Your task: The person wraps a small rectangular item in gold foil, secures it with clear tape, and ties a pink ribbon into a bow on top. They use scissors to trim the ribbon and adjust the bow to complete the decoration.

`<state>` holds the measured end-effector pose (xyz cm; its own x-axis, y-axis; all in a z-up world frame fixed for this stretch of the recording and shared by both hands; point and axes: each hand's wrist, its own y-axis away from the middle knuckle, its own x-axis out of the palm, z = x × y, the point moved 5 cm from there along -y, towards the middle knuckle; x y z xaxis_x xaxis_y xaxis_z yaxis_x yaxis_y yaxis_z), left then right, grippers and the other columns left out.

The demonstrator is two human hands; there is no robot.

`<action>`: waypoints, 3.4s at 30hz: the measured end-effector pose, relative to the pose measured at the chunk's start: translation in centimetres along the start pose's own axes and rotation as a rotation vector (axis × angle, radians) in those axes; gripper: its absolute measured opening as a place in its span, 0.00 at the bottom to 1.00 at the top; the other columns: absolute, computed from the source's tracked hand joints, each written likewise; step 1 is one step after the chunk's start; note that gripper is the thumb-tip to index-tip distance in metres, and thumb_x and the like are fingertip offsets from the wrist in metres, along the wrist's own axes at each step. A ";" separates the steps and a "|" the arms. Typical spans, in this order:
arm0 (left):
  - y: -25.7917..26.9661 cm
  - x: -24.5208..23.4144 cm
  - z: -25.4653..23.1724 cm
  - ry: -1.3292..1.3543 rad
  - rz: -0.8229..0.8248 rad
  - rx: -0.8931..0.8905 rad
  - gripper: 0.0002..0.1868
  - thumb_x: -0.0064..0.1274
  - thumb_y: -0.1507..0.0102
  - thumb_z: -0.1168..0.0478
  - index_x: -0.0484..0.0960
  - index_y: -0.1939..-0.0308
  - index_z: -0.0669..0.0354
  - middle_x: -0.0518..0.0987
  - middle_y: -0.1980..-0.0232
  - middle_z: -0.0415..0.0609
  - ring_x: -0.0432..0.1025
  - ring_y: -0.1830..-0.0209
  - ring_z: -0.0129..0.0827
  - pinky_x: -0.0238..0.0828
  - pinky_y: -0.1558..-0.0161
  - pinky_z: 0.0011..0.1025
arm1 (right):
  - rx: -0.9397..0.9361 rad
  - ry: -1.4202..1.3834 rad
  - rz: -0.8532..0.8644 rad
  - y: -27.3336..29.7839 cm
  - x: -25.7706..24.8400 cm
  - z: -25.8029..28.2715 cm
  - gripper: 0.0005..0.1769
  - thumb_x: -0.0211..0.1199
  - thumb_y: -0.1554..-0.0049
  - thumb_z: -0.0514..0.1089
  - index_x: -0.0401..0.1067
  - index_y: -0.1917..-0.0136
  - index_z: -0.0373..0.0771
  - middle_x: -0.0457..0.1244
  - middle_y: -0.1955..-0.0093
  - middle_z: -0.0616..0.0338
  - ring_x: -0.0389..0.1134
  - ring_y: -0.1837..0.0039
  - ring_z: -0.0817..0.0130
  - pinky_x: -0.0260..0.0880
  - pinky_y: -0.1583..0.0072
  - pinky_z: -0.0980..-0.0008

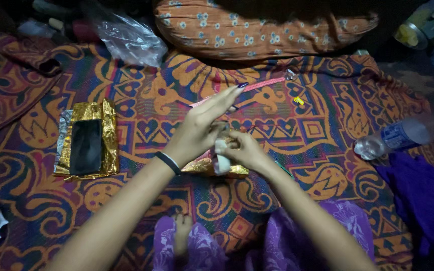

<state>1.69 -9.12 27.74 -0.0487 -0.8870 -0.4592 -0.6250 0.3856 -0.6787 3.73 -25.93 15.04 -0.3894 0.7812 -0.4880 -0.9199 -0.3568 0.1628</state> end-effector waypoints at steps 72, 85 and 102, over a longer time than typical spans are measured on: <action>4.6 7.9 10.3 1.037 -0.079 -0.871 0.13 0.50 0.31 0.61 0.74 0.47 0.68 0.83 0.59 0.61 0.85 0.66 0.40 0.85 0.66 0.34 | 0.411 0.734 -0.178 3.9 -9.6 -26.8 0.34 0.74 0.52 0.55 0.68 0.38 0.38 0.67 0.42 0.42 0.69 0.39 0.44 0.70 0.40 0.51; 2.8 9.7 8.3 0.946 0.124 -1.001 0.16 0.42 0.29 0.54 0.76 0.44 0.58 0.87 0.55 0.56 0.84 0.64 0.37 0.80 0.67 0.25 | 0.381 -0.298 -0.032 3.3 -11.8 -15.1 0.18 0.60 0.44 0.42 0.72 0.39 0.43 0.69 0.55 0.73 0.67 0.55 0.82 0.67 0.53 0.78; 3.3 9.9 7.1 0.867 0.256 -0.847 0.24 0.55 0.39 0.75 0.77 0.38 0.62 0.86 0.61 0.48 0.82 0.64 0.26 0.82 0.60 0.25 | 0.367 -0.326 0.511 3.2 -10.3 -2.2 0.22 0.55 0.35 0.57 0.65 0.66 0.44 0.51 0.73 0.73 0.48 0.71 0.81 0.47 0.67 0.75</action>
<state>4.69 -14.81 16.90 -0.5412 -0.8100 0.2260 -0.8126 0.5729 0.1072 4.88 -36.23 18.65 -0.7181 0.6959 -0.0010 -0.5521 -0.5688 0.6097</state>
